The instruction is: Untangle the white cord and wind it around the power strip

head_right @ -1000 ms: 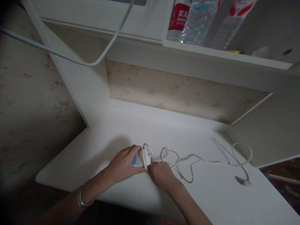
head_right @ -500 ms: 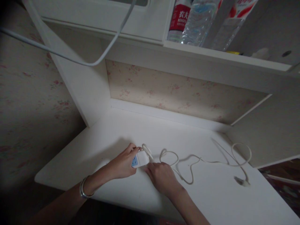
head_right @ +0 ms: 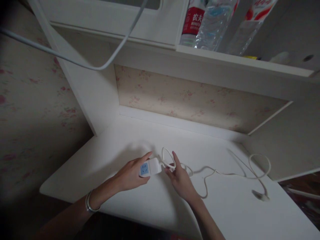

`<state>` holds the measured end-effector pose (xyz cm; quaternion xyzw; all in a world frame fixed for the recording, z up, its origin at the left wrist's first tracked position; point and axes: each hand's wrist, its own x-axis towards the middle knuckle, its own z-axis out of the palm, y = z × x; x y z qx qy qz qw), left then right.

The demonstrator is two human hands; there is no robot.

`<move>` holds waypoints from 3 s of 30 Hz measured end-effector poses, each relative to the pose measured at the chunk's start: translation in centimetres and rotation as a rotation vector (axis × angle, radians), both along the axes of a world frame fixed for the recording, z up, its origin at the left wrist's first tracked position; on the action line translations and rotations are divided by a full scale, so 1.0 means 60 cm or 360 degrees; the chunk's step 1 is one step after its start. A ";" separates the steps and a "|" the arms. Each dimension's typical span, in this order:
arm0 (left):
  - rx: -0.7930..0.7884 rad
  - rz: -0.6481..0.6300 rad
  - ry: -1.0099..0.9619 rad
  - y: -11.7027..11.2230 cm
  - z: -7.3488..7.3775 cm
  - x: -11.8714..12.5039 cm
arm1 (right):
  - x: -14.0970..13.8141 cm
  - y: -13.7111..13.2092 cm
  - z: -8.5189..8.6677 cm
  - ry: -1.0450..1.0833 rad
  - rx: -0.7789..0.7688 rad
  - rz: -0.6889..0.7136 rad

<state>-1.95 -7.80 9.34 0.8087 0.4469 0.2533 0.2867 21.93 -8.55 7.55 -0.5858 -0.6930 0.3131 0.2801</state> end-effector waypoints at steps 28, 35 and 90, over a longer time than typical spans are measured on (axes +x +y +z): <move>0.0293 0.0008 0.0022 0.003 -0.025 0.016 | -0.041 -0.067 -0.009 -0.1227 0.0632 0.0177; 0.0297 0.0043 0.0177 0.011 -0.026 0.019 | -0.048 -0.084 0.012 -0.1246 0.0611 0.0226; -0.0298 -0.0221 0.0144 -0.026 0.011 0.011 | -0.038 -0.018 -0.078 0.0603 0.0103 -0.0149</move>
